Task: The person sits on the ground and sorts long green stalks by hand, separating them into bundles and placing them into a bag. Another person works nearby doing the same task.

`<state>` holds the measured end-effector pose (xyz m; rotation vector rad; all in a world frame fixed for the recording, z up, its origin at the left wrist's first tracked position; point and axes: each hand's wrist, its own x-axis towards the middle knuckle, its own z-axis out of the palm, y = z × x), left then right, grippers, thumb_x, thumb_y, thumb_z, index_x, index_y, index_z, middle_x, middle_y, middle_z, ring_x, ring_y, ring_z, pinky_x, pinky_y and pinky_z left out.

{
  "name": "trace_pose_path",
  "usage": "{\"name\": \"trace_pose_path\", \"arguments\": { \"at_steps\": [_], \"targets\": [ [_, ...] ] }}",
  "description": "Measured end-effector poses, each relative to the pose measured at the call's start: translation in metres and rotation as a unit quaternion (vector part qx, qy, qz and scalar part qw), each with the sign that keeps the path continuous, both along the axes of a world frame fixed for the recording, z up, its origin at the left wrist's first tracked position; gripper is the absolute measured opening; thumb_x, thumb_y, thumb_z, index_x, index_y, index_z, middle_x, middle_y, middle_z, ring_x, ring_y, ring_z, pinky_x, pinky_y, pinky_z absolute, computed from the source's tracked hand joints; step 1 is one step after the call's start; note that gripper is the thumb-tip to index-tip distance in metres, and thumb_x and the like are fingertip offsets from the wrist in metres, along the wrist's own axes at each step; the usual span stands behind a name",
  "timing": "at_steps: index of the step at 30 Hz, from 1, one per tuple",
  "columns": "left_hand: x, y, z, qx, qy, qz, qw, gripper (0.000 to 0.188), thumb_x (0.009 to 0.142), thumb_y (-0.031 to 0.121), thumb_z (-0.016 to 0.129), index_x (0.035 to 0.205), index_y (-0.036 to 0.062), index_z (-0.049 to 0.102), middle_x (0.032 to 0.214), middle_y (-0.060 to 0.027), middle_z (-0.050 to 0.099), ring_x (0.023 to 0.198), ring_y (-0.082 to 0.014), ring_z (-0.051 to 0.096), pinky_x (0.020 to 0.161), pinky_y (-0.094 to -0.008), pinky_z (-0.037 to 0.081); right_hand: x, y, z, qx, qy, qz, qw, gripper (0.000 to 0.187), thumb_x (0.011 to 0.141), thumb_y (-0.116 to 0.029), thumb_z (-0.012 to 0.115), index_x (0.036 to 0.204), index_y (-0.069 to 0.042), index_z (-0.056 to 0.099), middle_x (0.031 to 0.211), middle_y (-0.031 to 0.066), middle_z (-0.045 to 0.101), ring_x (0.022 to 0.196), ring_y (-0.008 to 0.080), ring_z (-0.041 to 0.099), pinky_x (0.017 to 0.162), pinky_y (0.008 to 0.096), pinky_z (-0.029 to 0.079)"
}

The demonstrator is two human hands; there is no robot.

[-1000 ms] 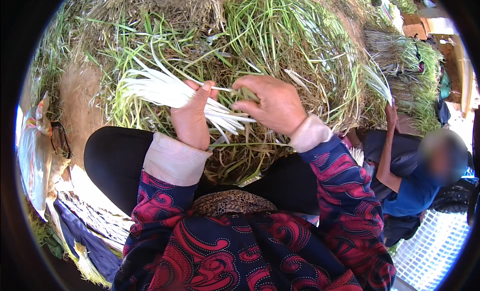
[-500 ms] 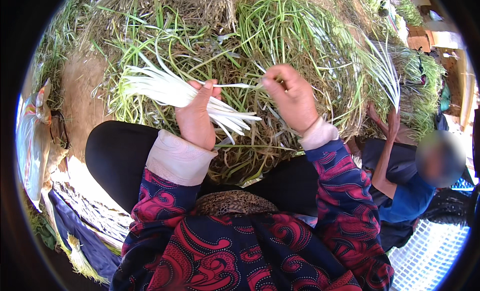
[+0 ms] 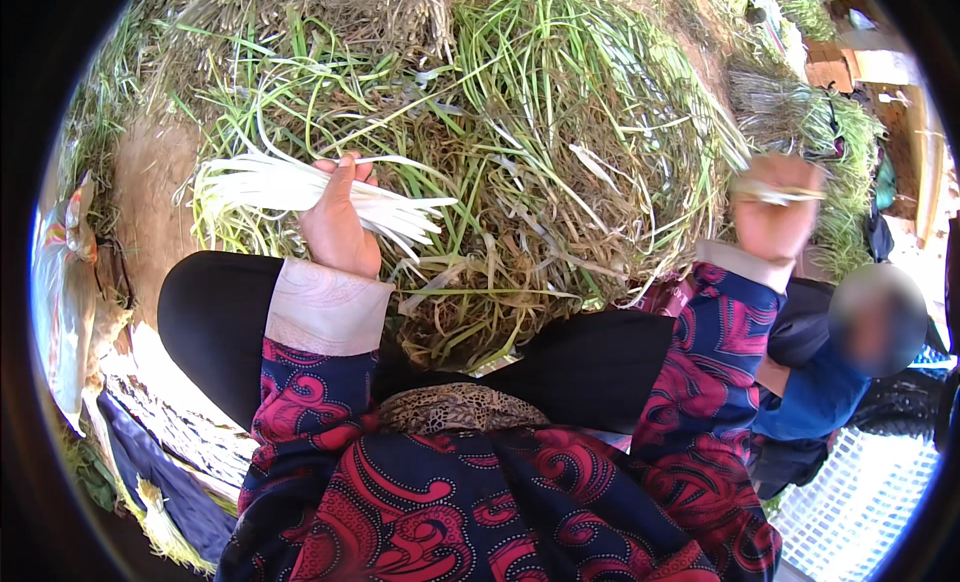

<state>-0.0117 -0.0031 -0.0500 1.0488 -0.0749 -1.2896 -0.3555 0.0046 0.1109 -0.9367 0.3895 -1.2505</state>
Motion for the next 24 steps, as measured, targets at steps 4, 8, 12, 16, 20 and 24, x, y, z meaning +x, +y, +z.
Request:
{"name": "trace_pose_path", "arguments": {
  "at_steps": [4, 8, 12, 16, 20, 24],
  "targets": [
    [-0.003, 0.007, 0.015, -0.028, -0.009, -0.032, 0.999, 0.014, 0.075, 0.003, 0.058, 0.083, 0.0079, 0.046, 0.081, -0.0078, 0.056, 0.071, -0.0164, 0.054, 0.066, -0.0317, 0.042, 0.065, 0.000, -0.045, -0.214, 0.863, -0.150, 0.432, 0.030, 0.078, -0.016, 0.055, 0.106, -0.009, 0.051, 0.106, 0.0129, 0.049, 0.090, 0.0215, 0.053, 0.082, 0.0298, 0.042],
    [-0.002, 0.014, 0.025, -0.053, -0.006, -0.095, 0.994, 0.013, 0.077, 0.004, 0.056, 0.083, 0.0085, 0.046, 0.084, -0.0075, 0.055, 0.074, -0.0157, 0.053, 0.068, -0.0298, 0.042, 0.134, 0.001, -0.066, -0.103, 0.747, 0.004, 0.657, 0.040, 0.080, -0.028, 0.049, 0.117, -0.012, 0.043, 0.118, 0.0138, 0.041, 0.107, 0.0251, 0.042, 0.092, 0.0360, 0.034],
    [-0.001, 0.016, 0.024, -0.097, 0.011, -0.125, 0.987, 0.012, 0.077, 0.003, 0.055, 0.083, 0.0088, 0.046, 0.086, -0.0082, 0.054, 0.075, -0.0161, 0.052, 0.068, -0.0288, 0.042, 0.155, 0.003, -0.119, -0.194, 0.669, 0.096, 0.711, 0.025, 0.083, -0.029, 0.045, 0.086, -0.005, 0.049, 0.089, 0.0107, 0.051, 0.086, 0.0258, 0.049, 0.073, 0.0376, 0.040],
    [0.027, 0.002, 0.034, -0.092, -0.007, 0.011, 0.996, 0.014, 0.077, 0.003, 0.055, 0.083, 0.0071, 0.043, 0.086, -0.0095, 0.056, 0.078, -0.0177, 0.054, 0.065, -0.0306, 0.043, 0.139, 0.013, -0.111, -0.030, 0.664, 0.227, 0.711, 0.023, 0.084, -0.029, 0.041, 0.078, -0.009, 0.049, 0.065, 0.0039, 0.051, 0.061, 0.0176, 0.051, 0.062, 0.0334, 0.042],
    [0.019, 0.002, 0.036, -0.098, 0.013, -0.042, 0.994, 0.015, 0.075, 0.002, 0.057, 0.078, 0.0066, 0.043, 0.100, -0.0123, 0.053, 0.084, -0.0193, 0.053, 0.071, -0.0314, 0.043, 0.128, 0.018, -0.095, 0.098, 0.557, 0.037, 0.824, 0.015, 0.084, -0.019, 0.044, 0.076, -0.008, 0.048, 0.061, 0.0031, 0.051, 0.055, 0.0137, 0.050, 0.052, 0.0243, 0.041],
    [-0.017, 0.032, 0.039, -0.088, 0.080, -0.195, 0.974, 0.013, 0.077, 0.005, 0.055, 0.080, 0.0089, 0.043, 0.111, -0.0156, 0.048, 0.101, -0.0246, 0.048, 0.084, -0.0347, 0.041, 0.163, 0.021, -0.086, -0.103, 0.656, 0.011, 0.748, 0.016, 0.083, -0.022, 0.044, 0.078, -0.007, 0.047, 0.061, 0.0090, 0.051, 0.049, 0.0236, 0.050, 0.048, 0.0328, 0.042]
  ]
}}
